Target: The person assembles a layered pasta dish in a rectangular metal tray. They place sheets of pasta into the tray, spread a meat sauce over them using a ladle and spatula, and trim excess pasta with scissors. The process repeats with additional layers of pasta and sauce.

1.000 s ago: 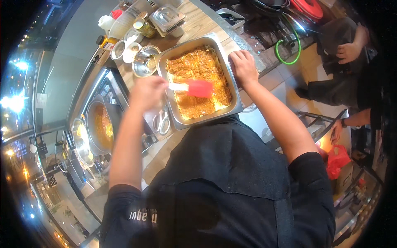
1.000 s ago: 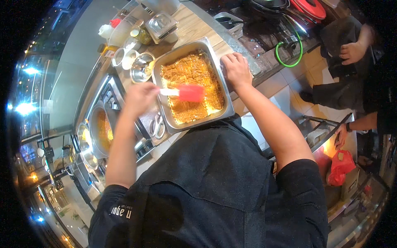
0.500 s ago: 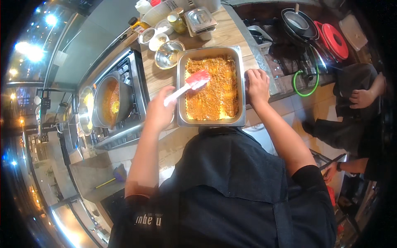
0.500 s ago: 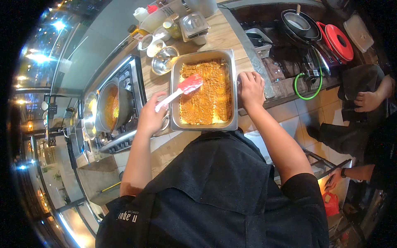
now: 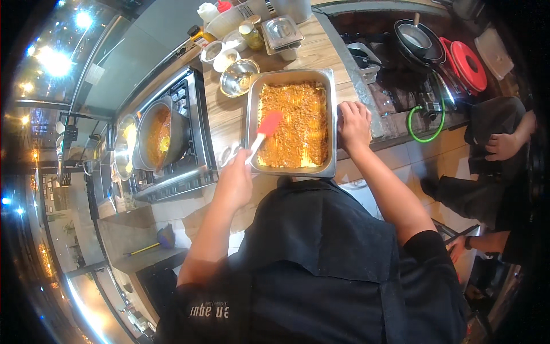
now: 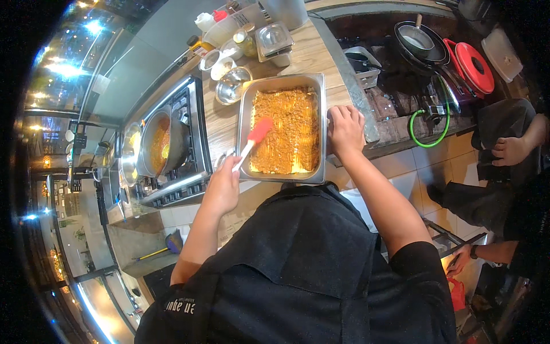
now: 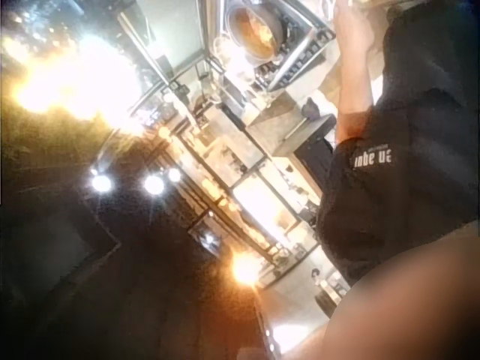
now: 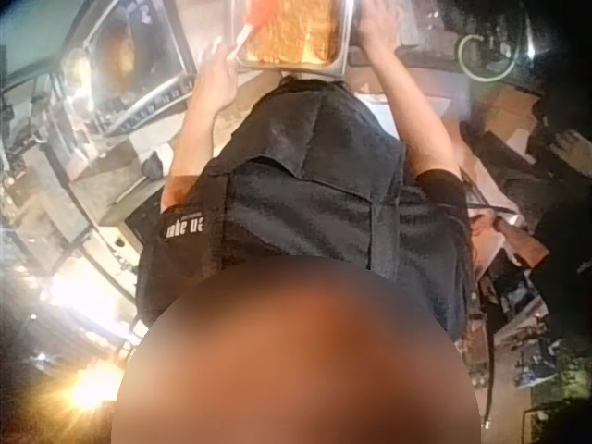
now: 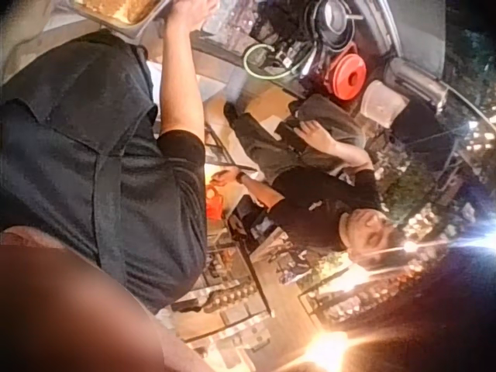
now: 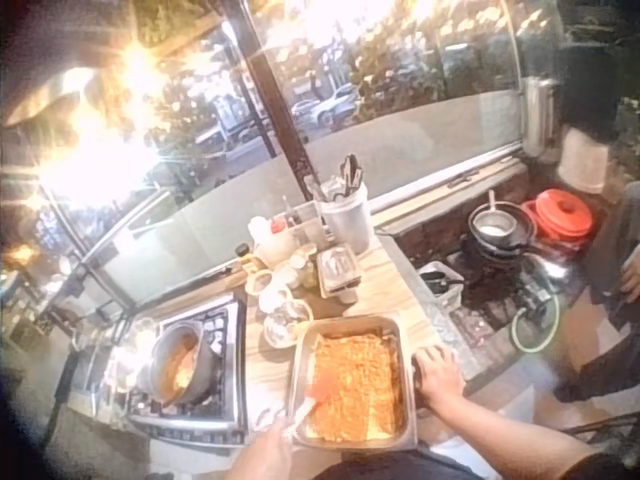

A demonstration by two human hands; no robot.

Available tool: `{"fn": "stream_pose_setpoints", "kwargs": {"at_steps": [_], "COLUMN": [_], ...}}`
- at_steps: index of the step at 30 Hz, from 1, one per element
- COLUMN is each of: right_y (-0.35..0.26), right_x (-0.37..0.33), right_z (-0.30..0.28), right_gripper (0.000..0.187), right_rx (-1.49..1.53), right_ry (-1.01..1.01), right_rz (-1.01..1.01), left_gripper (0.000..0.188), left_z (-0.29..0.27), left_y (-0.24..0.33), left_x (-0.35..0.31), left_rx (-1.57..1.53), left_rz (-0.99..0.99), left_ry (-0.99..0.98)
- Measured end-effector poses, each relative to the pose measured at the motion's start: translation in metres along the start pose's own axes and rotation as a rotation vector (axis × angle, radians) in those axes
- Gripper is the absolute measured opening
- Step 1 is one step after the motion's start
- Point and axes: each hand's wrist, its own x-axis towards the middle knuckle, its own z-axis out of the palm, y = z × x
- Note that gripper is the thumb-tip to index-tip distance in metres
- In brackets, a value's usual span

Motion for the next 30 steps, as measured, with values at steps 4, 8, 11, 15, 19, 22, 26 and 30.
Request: {"fn": "stream_pose_setpoints", "kwargs": {"at_steps": [4, 8, 11, 15, 19, 22, 26, 30], "right_y": [-0.002, 0.002, 0.001, -0.003, -0.003, -0.002, -0.003, -0.002], "right_x": [0.000, 0.000, 0.000, 0.000, 0.001, 0.001, -0.001, -0.001], "right_z": [-0.002, 0.001, -0.001, -0.009, -0.003, -0.002, -0.001, 0.001], "right_gripper": [0.029, 0.031, 0.030, 0.027, 0.026, 0.023, 0.023, 0.028], "right_rx": [-0.016, -0.027, 0.002, -0.006, -0.016, -0.021, -0.020, -0.029], "right_ry": [-0.049, -0.044, -0.044, -0.067, -0.029, 0.010, 0.005, 0.012], "right_rz": [-0.004, -0.004, -0.001, 0.010, -0.001, -0.017, -0.009, -0.017], "left_gripper": [0.048, 0.055, 0.054, 0.051, 0.046, 0.045, 0.042, 0.041], "left_z": [0.027, 0.057, 0.060, 0.026, 0.022, 0.007, -0.040, -0.067], "left_y": [0.016, 0.058, 0.060, 0.024, 0.008, 0.016, -0.007, -0.026], "left_x": [0.048, 0.051, 0.029, 0.010, -0.018, -0.030, -0.033, -0.028], "left_rx": [0.059, 0.045, 0.011, 0.129, 0.094, 0.077, 0.168, 0.005], "left_rz": [-0.046, 0.062, 0.244, 0.080, 0.107, 0.115, 0.039, 0.037], "left_ry": [0.034, -0.136, -0.167, -0.100, -0.105, -0.207, -0.127, -0.019]}}
